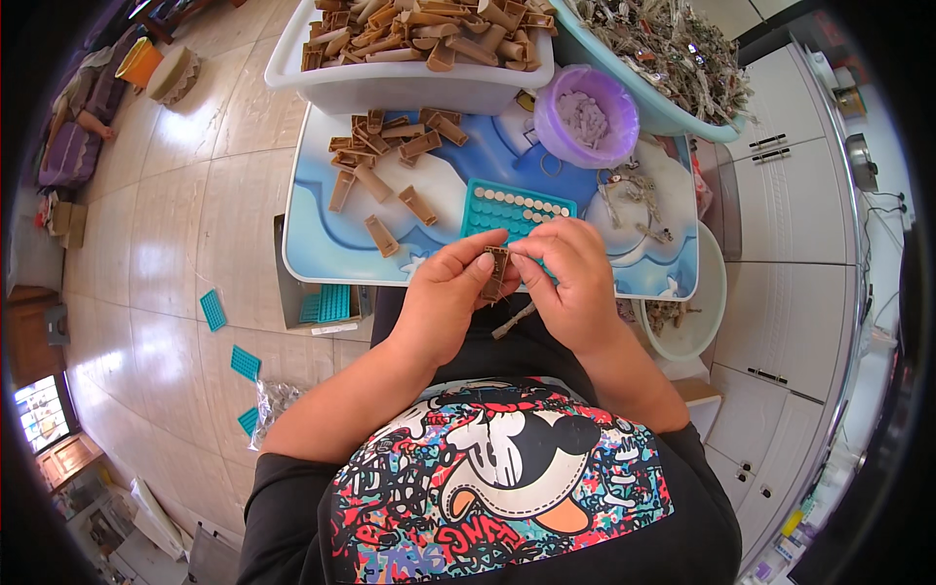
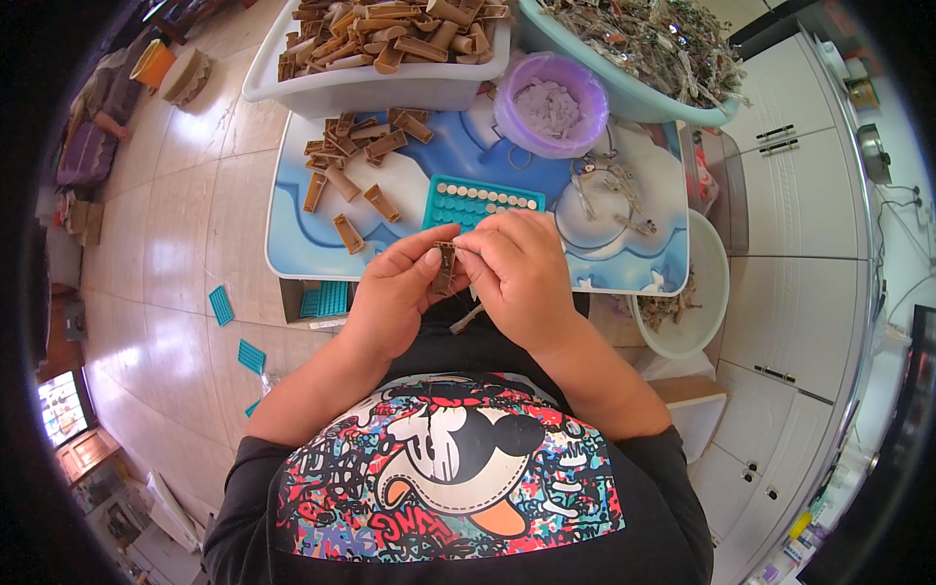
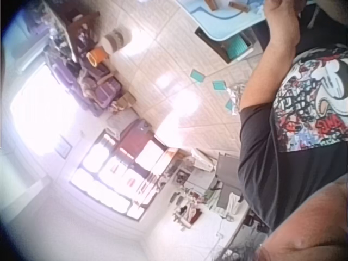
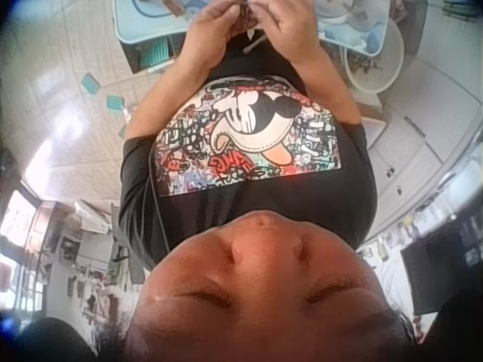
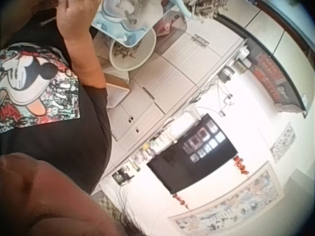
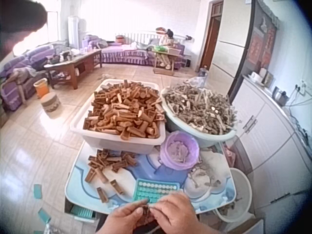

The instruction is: The person assembles small plastic and cardboard components by hand on a table.

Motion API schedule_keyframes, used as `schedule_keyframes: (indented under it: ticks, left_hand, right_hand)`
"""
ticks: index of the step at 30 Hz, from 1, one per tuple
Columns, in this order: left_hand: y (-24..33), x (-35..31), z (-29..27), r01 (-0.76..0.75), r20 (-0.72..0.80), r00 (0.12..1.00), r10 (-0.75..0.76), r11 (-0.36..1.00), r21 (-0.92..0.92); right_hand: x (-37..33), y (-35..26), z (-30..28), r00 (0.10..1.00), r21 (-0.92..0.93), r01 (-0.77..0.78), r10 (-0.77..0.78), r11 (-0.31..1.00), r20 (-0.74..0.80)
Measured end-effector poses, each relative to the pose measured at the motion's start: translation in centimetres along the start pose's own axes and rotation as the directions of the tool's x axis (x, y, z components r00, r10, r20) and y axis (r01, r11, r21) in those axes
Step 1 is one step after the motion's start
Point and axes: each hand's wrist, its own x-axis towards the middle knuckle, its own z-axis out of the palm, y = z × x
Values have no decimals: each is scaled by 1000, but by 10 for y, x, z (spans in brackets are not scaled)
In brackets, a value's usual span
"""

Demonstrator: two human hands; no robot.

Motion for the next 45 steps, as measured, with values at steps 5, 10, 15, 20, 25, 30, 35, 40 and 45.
schedule_keyframes:
  ticks: [5,10,15,20,25,30,35,40,45]
  left_hand:
    - [5,0,1,-27,-79,997,25,999,-22]
    - [5,2,0,-89,-65,994,85,994,-65]
    - [6,3,3,-131,-94,987,127,990,-41]
    - [8,3,4,-141,-103,986,133,988,-69]
    - [10,3,3,-146,-109,984,138,987,-71]
    - [9,2,5,-143,-126,983,136,988,-53]
    - [3,4,-4,-88,-125,989,76,992,-90]
    - [2,4,-2,-70,-128,990,61,995,-69]
    - [-4,6,-6,-51,-127,991,41,996,-77]
  right_hand:
    - [-2,-16,-3,995,9,-39,38,999,88]
    - [-13,-7,6,992,70,-95,89,993,84]
    - [-18,-12,8,984,145,-170,161,975,75]
    - [-22,-18,14,976,244,-214,198,946,90]
    - [-25,-18,19,967,252,-245,218,936,130]
    - [-22,-17,19,985,204,-137,113,969,127]
    - [-13,-17,10,979,156,-70,38,985,200]
    - [-13,-8,15,997,84,-40,35,996,66]
    - [-11,-6,14,995,96,15,-25,995,98]
